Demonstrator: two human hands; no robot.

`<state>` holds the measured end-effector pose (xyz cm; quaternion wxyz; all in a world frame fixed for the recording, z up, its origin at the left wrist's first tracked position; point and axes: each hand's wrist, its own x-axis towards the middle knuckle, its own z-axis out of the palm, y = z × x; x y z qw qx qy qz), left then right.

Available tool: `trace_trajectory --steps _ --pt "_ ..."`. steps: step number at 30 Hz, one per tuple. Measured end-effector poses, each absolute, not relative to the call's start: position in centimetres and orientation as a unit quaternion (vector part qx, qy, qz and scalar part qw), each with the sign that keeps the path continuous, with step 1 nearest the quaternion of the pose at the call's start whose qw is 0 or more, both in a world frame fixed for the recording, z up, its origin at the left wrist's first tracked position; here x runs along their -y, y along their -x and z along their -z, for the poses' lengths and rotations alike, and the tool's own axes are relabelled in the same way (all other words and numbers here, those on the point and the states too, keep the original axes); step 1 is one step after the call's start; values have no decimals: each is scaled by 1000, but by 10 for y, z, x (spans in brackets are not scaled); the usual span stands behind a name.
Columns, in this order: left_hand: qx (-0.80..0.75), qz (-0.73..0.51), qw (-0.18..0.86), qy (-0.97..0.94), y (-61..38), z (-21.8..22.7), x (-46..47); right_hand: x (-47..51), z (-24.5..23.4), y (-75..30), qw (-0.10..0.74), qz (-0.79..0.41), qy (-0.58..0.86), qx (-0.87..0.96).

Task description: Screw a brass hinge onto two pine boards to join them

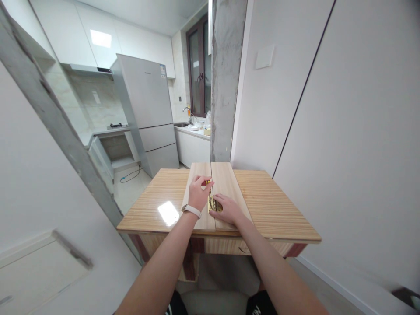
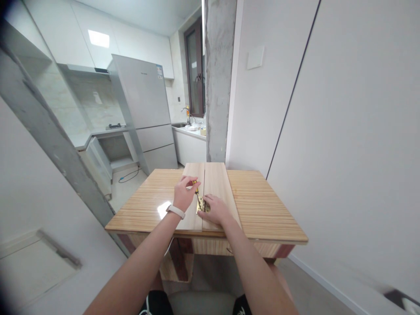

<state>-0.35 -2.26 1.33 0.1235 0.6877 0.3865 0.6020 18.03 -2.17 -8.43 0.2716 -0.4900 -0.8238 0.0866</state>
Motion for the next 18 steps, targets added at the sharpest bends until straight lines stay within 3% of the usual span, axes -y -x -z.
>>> trace_trajectory --steps 18 --pt "-378 -601 128 -692 5 -13 25 22 84 -179 278 -81 482 827"
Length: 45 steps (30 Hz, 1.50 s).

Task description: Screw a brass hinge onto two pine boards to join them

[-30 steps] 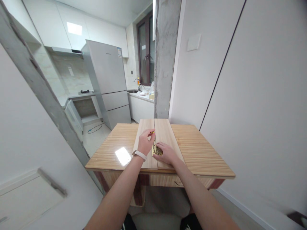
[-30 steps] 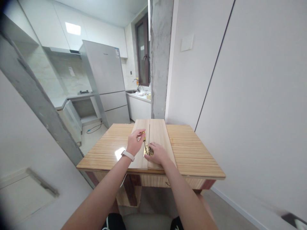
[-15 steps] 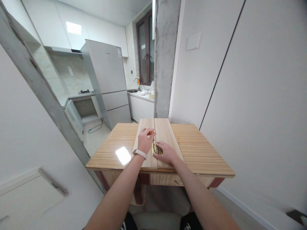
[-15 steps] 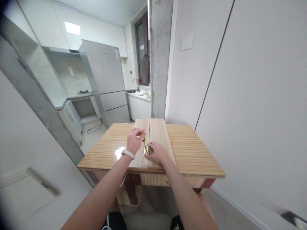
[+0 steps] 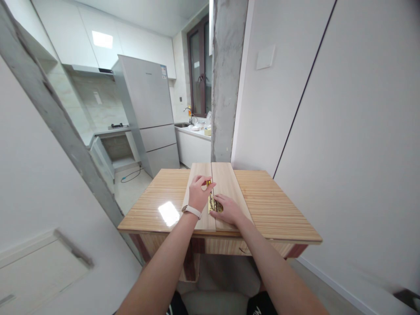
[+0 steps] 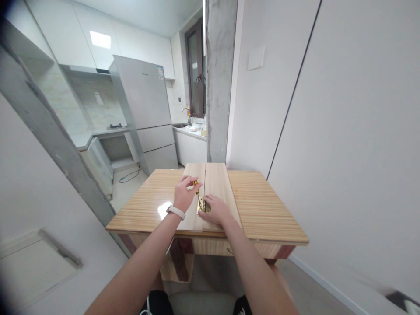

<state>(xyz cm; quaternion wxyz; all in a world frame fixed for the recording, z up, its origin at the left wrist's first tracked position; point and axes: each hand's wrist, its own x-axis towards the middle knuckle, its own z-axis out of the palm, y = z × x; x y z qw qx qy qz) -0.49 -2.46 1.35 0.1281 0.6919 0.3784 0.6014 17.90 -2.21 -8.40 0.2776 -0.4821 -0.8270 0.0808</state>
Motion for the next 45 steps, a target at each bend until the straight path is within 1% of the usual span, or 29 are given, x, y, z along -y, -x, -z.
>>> trace_trajectory --steps 11,19,25,35,45 --pt "-393 -604 124 -683 5 -16 24 23 82 -179 277 -87 485 825" --pt "-355 -586 139 -715 4 -18 27 23 82 -178 285 -91 479 826" --pt "-390 -607 116 -683 3 -13 24 21 85 -180 279 -87 476 830" --pt "-410 -597 123 -679 3 -13 23 21 86 -180 281 -84 477 829" --pt "-357 -590 138 -711 1 -14 27 20 87 -179 274 -76 486 827"
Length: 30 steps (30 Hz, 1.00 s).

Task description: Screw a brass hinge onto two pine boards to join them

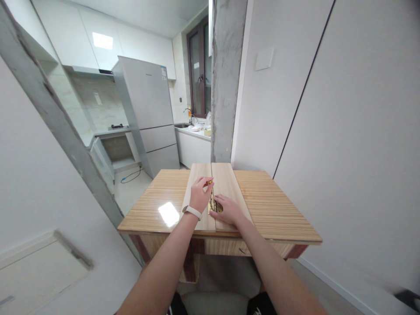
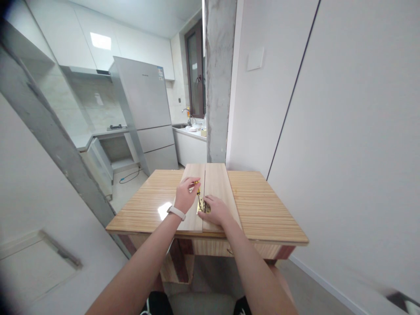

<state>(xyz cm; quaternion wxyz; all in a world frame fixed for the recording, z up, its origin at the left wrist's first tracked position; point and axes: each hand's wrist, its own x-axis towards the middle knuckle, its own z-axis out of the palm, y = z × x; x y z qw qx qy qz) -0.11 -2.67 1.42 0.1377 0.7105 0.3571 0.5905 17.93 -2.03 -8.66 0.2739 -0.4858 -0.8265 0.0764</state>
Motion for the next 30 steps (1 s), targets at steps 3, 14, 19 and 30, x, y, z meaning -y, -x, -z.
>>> trace_trajectory --steps 3,14,19,30 --pt "-366 -597 122 -703 1 -13 27 21 85 -179 275 -75 485 827" --pt "-395 -591 137 -690 -1 -13 25 22 84 -179 268 -78 488 827" --pt "-366 -580 142 -714 1 -15 27 23 83 -178 273 -83 490 824" --pt "-389 -596 130 -690 0 -12 24 23 83 -178 278 -88 480 828"
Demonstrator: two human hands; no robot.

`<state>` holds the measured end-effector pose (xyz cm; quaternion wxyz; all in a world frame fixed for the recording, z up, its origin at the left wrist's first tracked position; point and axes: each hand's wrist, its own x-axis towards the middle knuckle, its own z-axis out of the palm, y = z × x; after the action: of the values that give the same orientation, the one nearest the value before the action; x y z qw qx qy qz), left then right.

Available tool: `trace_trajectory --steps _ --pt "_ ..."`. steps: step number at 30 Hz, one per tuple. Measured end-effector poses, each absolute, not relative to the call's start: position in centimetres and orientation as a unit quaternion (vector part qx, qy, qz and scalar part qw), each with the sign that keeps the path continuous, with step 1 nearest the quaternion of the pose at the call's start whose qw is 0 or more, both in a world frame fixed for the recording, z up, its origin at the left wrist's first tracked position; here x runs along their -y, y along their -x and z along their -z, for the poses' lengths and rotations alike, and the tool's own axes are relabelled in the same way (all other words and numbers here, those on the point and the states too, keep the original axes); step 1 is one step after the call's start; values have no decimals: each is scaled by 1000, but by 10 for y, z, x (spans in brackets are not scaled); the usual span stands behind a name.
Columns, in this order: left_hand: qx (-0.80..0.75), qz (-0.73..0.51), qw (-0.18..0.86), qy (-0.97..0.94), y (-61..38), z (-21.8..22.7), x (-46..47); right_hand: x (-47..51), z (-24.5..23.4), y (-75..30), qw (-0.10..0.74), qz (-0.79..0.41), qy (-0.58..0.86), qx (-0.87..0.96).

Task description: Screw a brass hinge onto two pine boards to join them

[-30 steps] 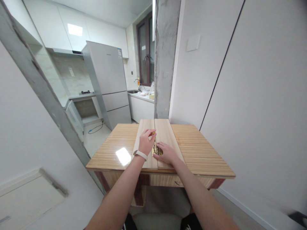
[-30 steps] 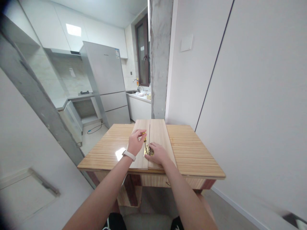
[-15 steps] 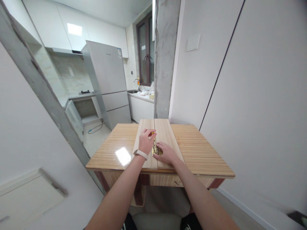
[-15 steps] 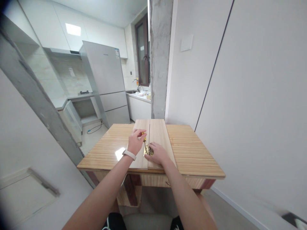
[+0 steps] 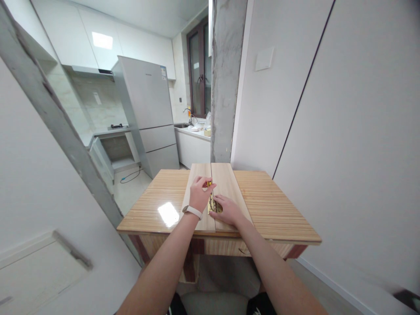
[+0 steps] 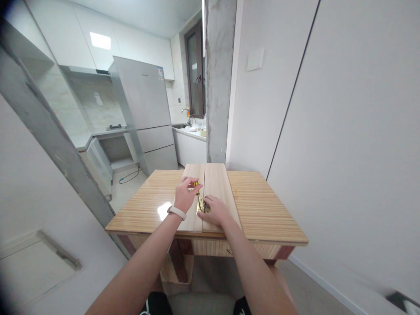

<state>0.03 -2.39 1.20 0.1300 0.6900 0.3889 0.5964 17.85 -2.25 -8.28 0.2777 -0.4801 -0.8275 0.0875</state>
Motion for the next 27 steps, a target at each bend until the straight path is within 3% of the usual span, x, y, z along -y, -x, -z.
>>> trace_trajectory --steps 27 --pt "-403 -605 122 -675 2 -10 22 24 80 -179 273 -84 480 830"
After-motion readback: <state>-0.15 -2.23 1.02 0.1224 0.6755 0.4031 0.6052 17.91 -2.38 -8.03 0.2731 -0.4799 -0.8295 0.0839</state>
